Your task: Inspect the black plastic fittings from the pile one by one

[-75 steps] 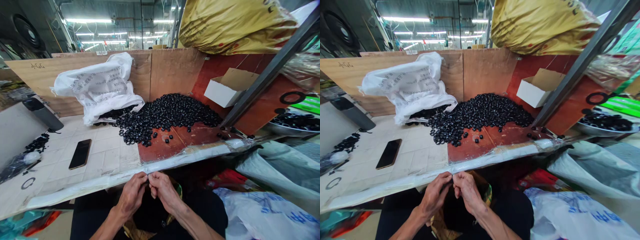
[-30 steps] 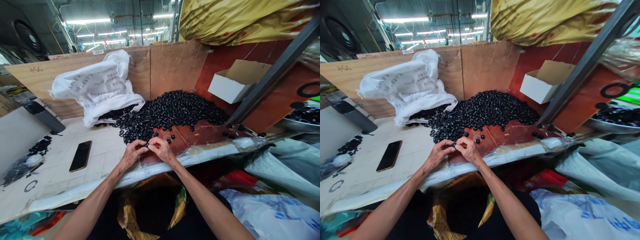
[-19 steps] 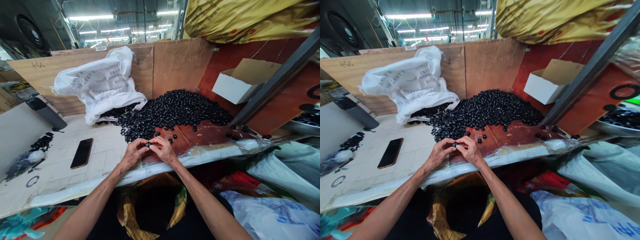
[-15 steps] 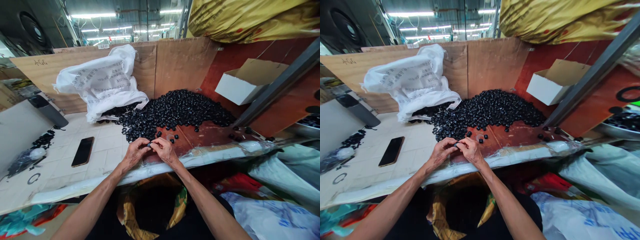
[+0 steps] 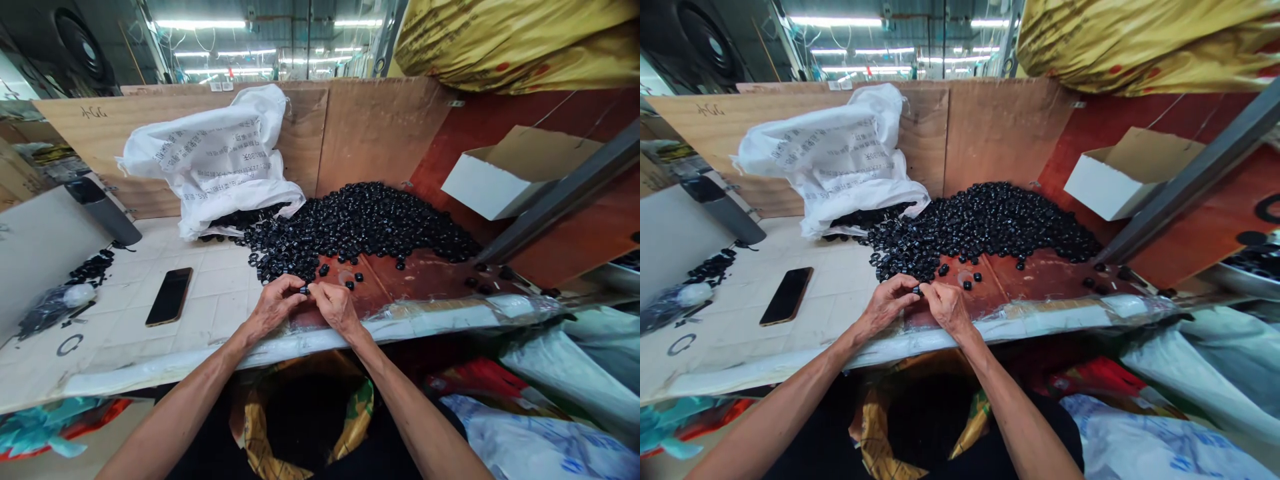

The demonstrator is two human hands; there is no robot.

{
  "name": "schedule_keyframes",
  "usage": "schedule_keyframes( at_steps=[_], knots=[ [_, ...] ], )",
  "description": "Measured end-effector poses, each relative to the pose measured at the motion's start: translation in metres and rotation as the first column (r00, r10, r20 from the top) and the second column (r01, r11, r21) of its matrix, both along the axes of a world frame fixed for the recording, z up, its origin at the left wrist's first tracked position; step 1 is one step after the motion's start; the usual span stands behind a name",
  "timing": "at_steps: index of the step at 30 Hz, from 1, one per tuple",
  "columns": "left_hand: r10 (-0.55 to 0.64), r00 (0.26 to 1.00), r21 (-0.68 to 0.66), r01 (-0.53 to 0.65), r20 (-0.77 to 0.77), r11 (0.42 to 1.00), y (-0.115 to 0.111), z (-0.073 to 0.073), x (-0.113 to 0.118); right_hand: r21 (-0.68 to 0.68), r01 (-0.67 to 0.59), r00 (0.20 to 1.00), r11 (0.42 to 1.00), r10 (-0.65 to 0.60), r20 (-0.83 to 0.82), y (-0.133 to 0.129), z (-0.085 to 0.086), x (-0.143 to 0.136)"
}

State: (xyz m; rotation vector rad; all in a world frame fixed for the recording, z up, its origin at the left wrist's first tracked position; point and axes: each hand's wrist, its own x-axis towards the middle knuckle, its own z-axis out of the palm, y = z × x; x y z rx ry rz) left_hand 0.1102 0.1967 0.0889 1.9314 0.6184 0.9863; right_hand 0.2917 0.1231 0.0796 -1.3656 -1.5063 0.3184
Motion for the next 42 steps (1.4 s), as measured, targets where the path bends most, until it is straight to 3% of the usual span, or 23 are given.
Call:
schedule_keyframes(
  at_steps=[7,21,29,31,34,37,38,40,42],
  knots=[
    [0.020,1.000,-0.028,-0.020,0.016,0.999,0.001,-0.002,0.000,0.010,-0.034,0.998,0.999,0.034,-0.053,-0.004,0.007,0.001],
    [0.006,1.000,-0.081,-0.007,-0.013,0.997,0.000,0.002,0.000,0.017,-0.058,0.997,0.998,0.059,-0.057,0.000,0.003,0.001],
    [-0.110,0.994,-0.365,0.101,-0.003,0.926,-0.014,0.022,-0.004,-0.035,-0.092,0.971,0.995,0.082,-0.223,-0.020,0.015,-0.011],
    [-0.148,0.988,-0.299,0.128,-0.044,0.946,-0.023,0.026,-0.009,-0.105,-0.098,0.951,0.990,0.062,-0.304,-0.033,0.019,-0.020],
    [-0.126,0.983,-0.013,0.125,-0.135,0.992,-0.041,0.023,-0.019,-0.257,-0.124,0.867,0.959,-0.021,-0.498,-0.052,0.020,-0.035],
    [-0.080,0.975,0.277,0.137,-0.207,0.951,-0.057,0.018,-0.029,-0.363,-0.221,0.765,0.905,-0.070,-0.641,-0.062,0.018,-0.042],
    [-0.084,0.967,0.324,0.161,-0.239,0.932,-0.059,0.019,-0.033,-0.389,-0.262,0.770,0.883,-0.052,-0.636,-0.062,0.017,-0.041],
    [-0.101,0.934,0.337,0.223,-0.343,0.915,-0.059,0.023,-0.041,-0.443,-0.267,0.863,0.856,0.008,-0.505,-0.055,0.015,-0.033],
    [-0.134,0.859,0.223,0.274,-0.494,0.936,-0.051,0.031,-0.046,-0.437,-0.123,0.972,0.891,0.020,-0.233,-0.041,0.011,-0.022]
  ],
)
